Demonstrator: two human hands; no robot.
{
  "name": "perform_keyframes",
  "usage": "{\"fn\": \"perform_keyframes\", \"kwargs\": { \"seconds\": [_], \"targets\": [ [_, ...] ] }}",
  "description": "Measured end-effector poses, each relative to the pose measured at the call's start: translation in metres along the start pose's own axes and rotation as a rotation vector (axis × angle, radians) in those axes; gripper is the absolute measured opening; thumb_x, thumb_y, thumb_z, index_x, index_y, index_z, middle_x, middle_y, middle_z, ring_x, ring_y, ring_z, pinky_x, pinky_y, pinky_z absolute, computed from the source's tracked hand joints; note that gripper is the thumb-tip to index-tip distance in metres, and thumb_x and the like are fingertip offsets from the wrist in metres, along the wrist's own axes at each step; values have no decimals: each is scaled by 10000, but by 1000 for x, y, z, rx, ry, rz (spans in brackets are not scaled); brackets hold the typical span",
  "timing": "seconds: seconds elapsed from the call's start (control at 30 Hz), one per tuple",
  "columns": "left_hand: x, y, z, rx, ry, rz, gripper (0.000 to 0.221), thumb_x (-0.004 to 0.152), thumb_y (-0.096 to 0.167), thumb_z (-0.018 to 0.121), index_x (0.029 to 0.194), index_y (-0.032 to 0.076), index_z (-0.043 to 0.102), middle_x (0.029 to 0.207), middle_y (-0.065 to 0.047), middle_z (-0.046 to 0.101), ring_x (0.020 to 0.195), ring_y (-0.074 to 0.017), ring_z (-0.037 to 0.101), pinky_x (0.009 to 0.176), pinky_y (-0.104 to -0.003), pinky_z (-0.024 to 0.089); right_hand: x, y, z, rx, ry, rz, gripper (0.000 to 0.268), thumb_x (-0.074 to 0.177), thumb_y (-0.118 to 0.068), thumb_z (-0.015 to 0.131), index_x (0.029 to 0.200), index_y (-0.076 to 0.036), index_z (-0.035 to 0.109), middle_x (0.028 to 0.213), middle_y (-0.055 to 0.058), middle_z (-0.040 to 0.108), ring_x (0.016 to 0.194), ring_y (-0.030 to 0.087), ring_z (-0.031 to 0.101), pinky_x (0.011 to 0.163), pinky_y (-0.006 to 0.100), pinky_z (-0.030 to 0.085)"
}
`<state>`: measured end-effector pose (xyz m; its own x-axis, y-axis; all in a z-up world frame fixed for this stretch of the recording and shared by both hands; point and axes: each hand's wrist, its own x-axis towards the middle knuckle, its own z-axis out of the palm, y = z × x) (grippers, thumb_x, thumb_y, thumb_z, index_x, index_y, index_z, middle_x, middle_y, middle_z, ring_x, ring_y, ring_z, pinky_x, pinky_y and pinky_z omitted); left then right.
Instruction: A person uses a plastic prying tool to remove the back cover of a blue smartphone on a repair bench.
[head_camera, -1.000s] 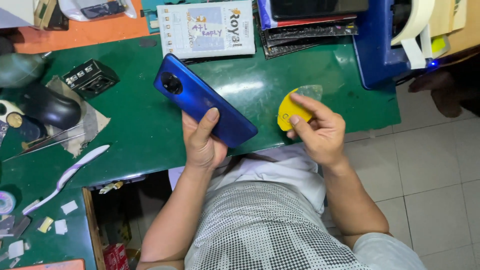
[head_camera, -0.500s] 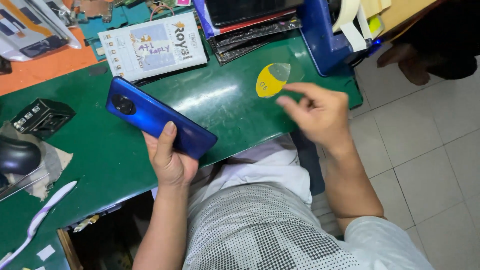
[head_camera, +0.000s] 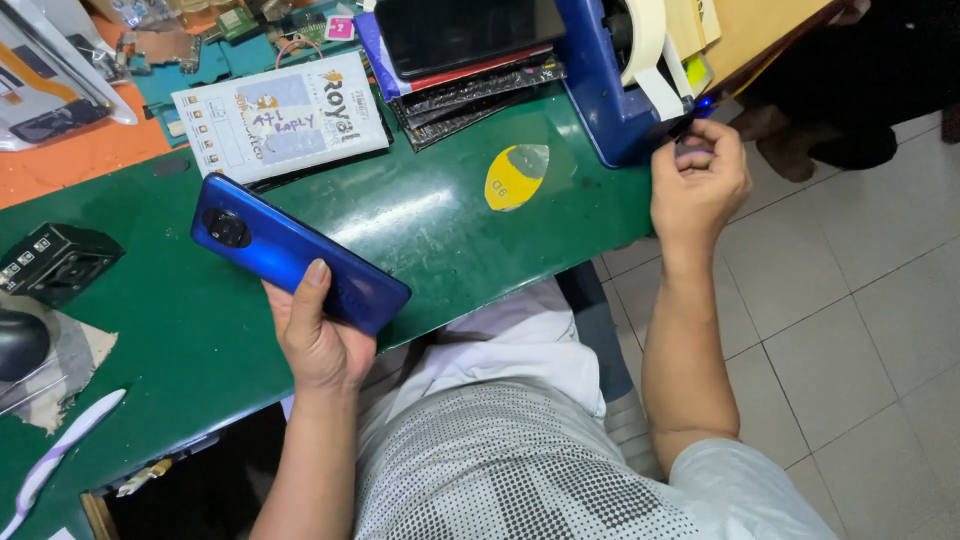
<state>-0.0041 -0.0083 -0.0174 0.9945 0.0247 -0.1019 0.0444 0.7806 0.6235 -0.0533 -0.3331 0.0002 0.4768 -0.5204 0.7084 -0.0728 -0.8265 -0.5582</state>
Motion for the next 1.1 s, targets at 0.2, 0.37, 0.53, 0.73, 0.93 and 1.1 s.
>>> {"fn": "perform_keyframes", "kwargs": {
  "seconds": [0.2,0.37,0.53,0.73,0.93,1.1],
  "targets": [
    [-2,1,5,10,8,-9,362,759,-36,511,1075,141,496,848,-91,623,777,-222,644,698,-344,558,0,-5,4,29,46,42,229,665,103,591,871,31,519,681,189,552,506,241,609,414,272,465],
    [-3,3,8,7,15,-7,374,754,-41,515,1082,136,493,843,-100,621,772,-232,646,694,-354,561,4,-3,3,-45,36,18,222,589,111,653,775,47,547,648,201,570,511,251,624,391,293,472],
    [-3,3,9,-1,6,2,396,742,-47,521,1093,132,486,862,-104,622,787,-237,643,701,-363,560,-4,7,3,-72,35,-9,59,690,70,618,727,26,606,603,162,606,535,267,626,400,286,459],
    [-2,3,6,-2,-4,8,396,743,-45,519,1096,131,481,901,-106,619,830,-244,637,727,-376,556,-7,-16,-8,-95,85,-169,42,802,9,623,787,40,647,608,160,620,564,291,629,461,342,483],
    [-10,18,24,16,72,-124,452,742,22,571,1161,144,455,854,-7,537,760,-136,512,706,-303,484,-13,-35,-39,38,408,-250,101,922,-70,397,878,19,415,642,122,426,524,183,418,465,279,332],
    [-11,18,24,14,82,-124,449,742,35,577,1162,138,455,854,-9,534,753,-137,511,685,-294,486,-4,-42,-52,356,373,-61,188,926,-145,436,952,39,413,854,250,514,670,327,568,511,349,517]
  ]
}}
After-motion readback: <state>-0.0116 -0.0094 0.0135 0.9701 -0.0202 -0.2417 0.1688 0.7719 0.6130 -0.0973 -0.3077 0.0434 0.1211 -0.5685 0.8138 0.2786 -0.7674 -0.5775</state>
